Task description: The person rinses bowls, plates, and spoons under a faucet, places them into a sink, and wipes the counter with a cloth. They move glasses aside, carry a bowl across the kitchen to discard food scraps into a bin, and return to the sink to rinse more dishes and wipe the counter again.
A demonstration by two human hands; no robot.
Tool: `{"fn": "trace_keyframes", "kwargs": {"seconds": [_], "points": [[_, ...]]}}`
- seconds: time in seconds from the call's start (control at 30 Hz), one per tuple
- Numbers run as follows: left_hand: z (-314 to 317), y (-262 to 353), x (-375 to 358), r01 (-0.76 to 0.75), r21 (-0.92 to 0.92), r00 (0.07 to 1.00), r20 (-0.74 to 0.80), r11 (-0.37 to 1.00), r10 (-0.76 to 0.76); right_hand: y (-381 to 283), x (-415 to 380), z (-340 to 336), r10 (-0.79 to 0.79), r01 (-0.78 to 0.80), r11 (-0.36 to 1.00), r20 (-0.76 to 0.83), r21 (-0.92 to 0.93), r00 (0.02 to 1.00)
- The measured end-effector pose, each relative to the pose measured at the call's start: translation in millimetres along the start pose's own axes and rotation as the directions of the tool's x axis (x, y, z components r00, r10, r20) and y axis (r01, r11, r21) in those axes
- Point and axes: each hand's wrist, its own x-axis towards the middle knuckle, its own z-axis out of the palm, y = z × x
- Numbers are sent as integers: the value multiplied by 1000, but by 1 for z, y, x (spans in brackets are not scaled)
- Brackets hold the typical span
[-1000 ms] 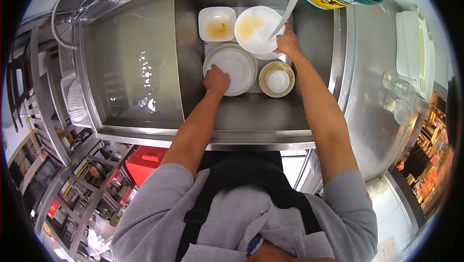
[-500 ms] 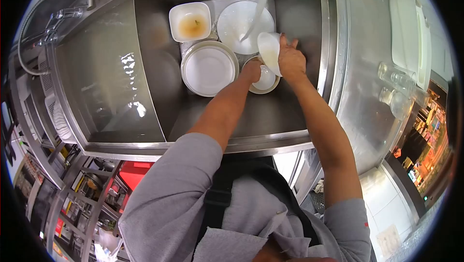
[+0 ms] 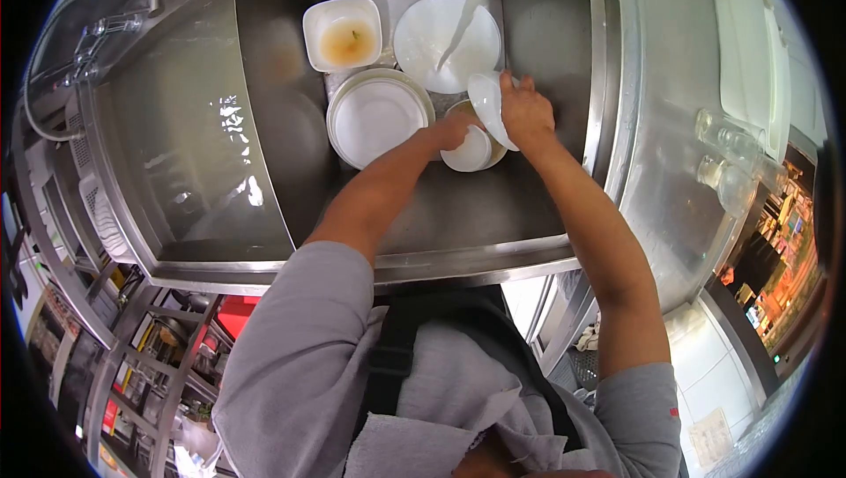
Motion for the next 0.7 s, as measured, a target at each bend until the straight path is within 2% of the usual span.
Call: {"fn": "trace_keyframes", "kwargs": {"seconds": [0.1,0.27,0.37,0.4,0.47,0.6,0.7], "points": [[-22,20,-12,57,-29,997,52,998,-55,-3,0,7,-9,12,998,34,-69,999],[-32,42,-37,31,27,998,50,999,-32,-6,-7,33,-86,84,996,134,19,987],[-33,51,-41,139,-46,989,63,989,-136,-10,-2,61,-109,96,993,196,74,974],[-32,51,-40,117,-30,992,43,993,-116,-9,2,72,-114,96,991,211,92,971],[-26,49,-38,77,-1,997,4,997,-77,-6,7,81,-132,103,979,163,177,978],[-17,49,-29,153,35,988,-40,988,-152,4,15,87,-81,47,963,116,266,990],[-11,45,-21,226,39,973,-52,973,-224,22,24,117,-75,2,906,156,423,985]]}}
